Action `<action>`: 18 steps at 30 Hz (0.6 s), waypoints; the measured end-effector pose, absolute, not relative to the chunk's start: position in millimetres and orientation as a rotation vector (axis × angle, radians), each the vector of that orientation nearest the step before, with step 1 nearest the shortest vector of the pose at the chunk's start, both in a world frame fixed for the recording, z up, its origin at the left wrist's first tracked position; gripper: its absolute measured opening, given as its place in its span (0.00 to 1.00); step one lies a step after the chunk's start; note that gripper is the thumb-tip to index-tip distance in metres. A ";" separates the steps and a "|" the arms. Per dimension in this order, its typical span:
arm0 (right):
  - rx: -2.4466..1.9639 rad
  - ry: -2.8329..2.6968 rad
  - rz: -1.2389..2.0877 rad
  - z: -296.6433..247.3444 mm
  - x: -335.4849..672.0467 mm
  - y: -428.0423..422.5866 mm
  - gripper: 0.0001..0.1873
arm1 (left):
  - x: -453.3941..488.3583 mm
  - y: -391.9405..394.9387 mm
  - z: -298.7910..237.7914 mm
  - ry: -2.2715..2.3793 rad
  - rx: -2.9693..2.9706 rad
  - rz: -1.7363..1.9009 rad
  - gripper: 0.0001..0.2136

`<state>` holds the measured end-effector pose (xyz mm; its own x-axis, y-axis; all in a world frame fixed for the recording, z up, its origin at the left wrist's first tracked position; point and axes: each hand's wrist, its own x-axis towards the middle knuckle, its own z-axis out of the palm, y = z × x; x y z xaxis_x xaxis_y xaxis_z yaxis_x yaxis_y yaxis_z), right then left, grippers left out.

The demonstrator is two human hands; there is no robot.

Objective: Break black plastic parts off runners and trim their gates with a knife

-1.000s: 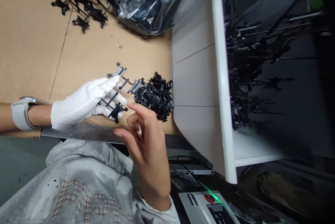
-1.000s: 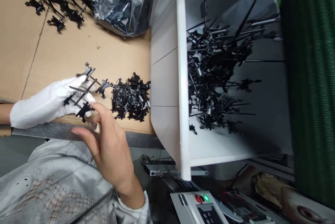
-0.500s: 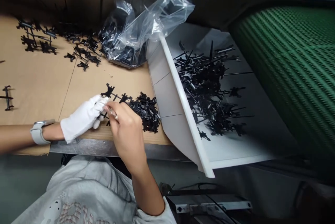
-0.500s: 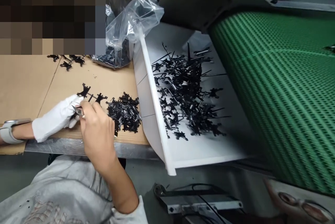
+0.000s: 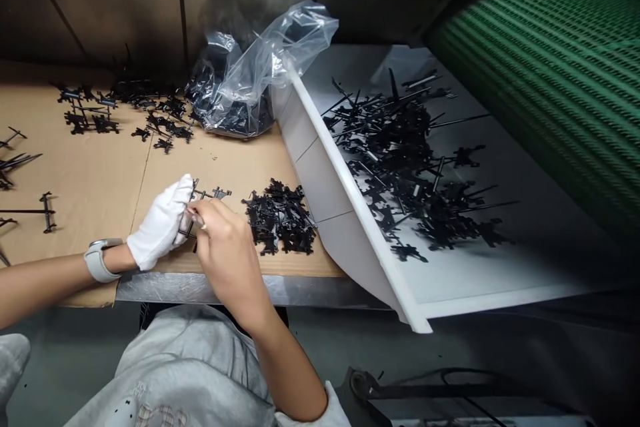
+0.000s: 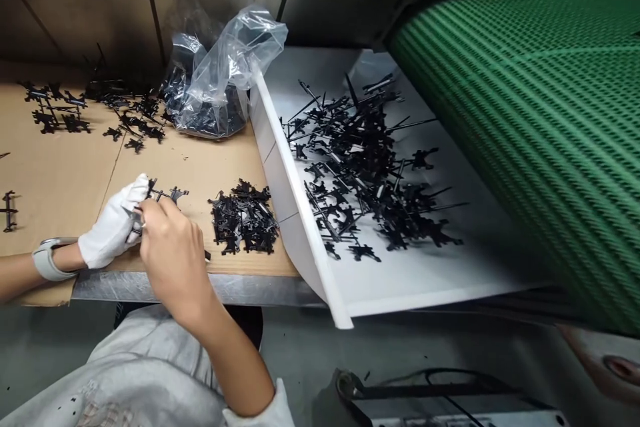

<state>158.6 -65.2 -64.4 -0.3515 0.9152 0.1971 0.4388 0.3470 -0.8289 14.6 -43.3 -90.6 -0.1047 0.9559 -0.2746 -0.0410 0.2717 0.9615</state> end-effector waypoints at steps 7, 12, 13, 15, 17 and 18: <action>-1.129 -1.580 1.051 -78.6 163.5 -60.5 0.20 | 27.3 -46.2 -62.2 1.262 0.716 0.894 0.26; -1.176 -1.499 1.175 -74.6 178.8 -53.1 0.20 | 16.9 -40.2 -64.0 1.255 0.849 0.798 0.29; -1.198 -1.484 1.178 -72.1 184.9 -51.8 0.20 | 12.4 -37.7 -65.3 1.268 0.898 0.769 0.29; -1.254 -1.449 1.155 -65.7 198.9 -51.0 0.20 | 2.7 -31.5 -68.7 1.324 1.023 0.701 0.28; -1.308 -1.434 1.125 -58.1 211.6 -53.5 0.18 | -5.5 -25.3 -73.0 1.405 1.198 0.630 0.23; -1.334 -1.439 1.113 -54.4 216.2 -55.7 0.18 | -8.1 -22.9 -75.2 1.446 1.305 0.601 0.20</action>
<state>216.2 -55.7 -54.4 -0.0621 0.9979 0.0178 0.2340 0.0319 -0.9717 -8.1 -22.9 -75.2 0.1436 0.9222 -0.3590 0.3960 0.2789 0.8749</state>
